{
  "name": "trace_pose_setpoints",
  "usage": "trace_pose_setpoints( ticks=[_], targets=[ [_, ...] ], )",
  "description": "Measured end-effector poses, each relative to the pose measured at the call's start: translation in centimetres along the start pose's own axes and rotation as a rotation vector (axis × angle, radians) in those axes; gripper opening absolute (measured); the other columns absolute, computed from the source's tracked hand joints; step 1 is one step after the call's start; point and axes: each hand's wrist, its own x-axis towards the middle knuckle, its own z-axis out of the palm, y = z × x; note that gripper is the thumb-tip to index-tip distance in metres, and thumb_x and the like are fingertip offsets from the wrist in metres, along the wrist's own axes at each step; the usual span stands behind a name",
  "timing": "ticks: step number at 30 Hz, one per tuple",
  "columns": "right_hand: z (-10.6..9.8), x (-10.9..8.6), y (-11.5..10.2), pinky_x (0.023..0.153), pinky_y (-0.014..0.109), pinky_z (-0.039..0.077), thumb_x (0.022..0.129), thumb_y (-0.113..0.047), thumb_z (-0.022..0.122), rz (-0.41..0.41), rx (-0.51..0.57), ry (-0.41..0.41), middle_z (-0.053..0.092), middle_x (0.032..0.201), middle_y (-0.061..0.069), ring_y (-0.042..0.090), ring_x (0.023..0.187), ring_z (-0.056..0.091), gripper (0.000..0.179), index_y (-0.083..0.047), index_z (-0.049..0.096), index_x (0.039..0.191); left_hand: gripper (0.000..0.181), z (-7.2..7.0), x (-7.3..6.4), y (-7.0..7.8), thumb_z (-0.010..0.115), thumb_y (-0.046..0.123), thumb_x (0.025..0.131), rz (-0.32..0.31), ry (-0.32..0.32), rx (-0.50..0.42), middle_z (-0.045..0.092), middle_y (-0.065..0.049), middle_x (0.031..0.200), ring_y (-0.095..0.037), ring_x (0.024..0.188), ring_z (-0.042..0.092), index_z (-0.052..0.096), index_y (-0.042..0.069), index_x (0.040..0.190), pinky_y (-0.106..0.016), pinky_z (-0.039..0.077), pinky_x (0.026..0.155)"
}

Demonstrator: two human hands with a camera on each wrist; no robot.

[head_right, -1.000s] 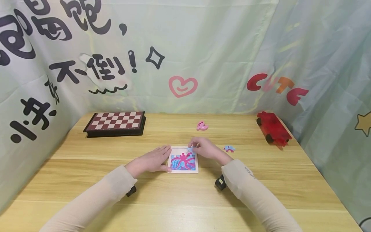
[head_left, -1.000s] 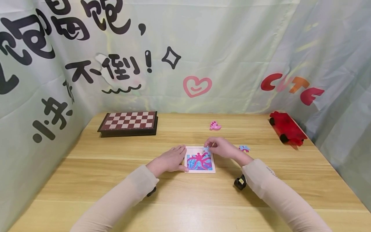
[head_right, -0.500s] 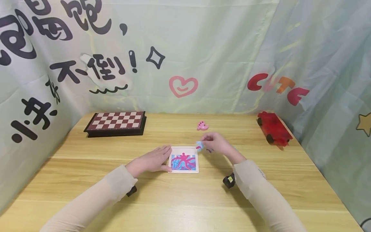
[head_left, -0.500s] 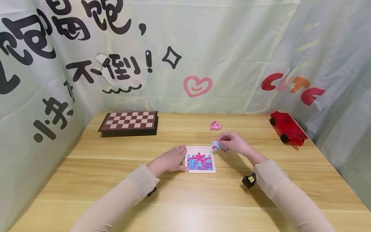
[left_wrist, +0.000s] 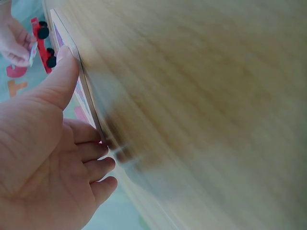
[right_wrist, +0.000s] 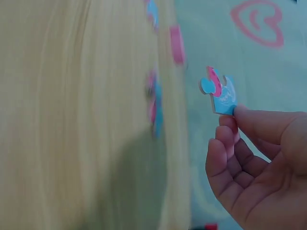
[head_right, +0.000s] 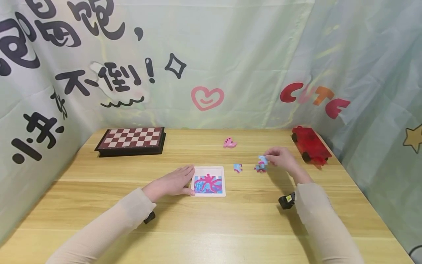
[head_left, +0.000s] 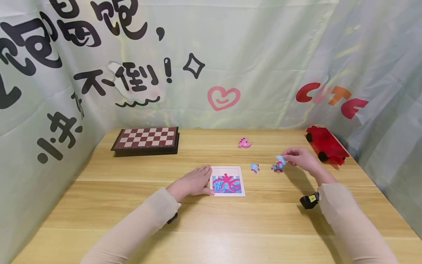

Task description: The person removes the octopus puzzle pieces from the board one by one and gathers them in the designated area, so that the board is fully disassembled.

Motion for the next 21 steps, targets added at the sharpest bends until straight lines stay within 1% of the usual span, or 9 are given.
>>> trace_pose_setpoints(
  ticks=[6, 11, 16, 21],
  targets=[
    [-1.7, -0.3, 2.7, 0.063, 0.027, 0.049, 0.093, -0.009, 0.054, 0.114, -0.032, -0.003, 0.054, 0.074, 0.004, 0.017, 0.069, 0.050, 0.026, 0.014, 0.056, 0.105, 0.086, -0.1, -0.1, 0.0, 0.050, 0.055, 0.086, -0.006, -0.009, -0.002, 0.014, -0.015, 0.151, -0.027, 0.137, 0.013, 0.023, -0.002, 0.144, -0.037, 0.014, 0.110],
    [-2.5, -0.3, 4.6, 0.062, 0.025, 0.051, 0.092, -0.008, 0.055, 0.204, -0.057, -0.008, 0.058, 0.080, 0.004, 0.016, 0.070, 0.051, 0.028, 0.015, 0.056, 0.108, 0.085, -0.1, -0.1, 0.0, 0.051, 0.054, 0.086, -0.005, -0.006, -0.007, 0.014, -0.015, 0.151, -0.027, 0.137, 0.013, 0.023, -0.003, 0.144, -0.037, 0.014, 0.110],
    [-2.7, -0.2, 5.6, 0.061, 0.026, 0.051, 0.091, -0.007, 0.056, 0.230, -0.094, 0.007, 0.061, 0.086, 0.007, 0.016, 0.070, 0.053, 0.028, 0.015, 0.057, 0.109, 0.085, -0.1, -0.1, 0.0, 0.051, 0.053, 0.087, 0.000, 0.000, -0.009, 0.015, -0.015, 0.151, -0.027, 0.137, 0.013, 0.023, -0.003, 0.143, -0.037, 0.014, 0.110],
    [-2.9, -0.2, 5.7, 0.060, 0.026, 0.050, 0.091, -0.005, 0.056, 0.228, -0.123, 0.010, 0.060, 0.084, 0.007, 0.016, 0.069, 0.053, 0.025, 0.015, 0.059, 0.106, 0.085, -0.1, 0.0, 0.0, 0.051, 0.054, 0.086, 0.004, 0.002, -0.005, 0.015, -0.016, 0.151, -0.027, 0.137, 0.013, 0.023, -0.004, 0.143, -0.037, 0.015, 0.110]
  ],
)
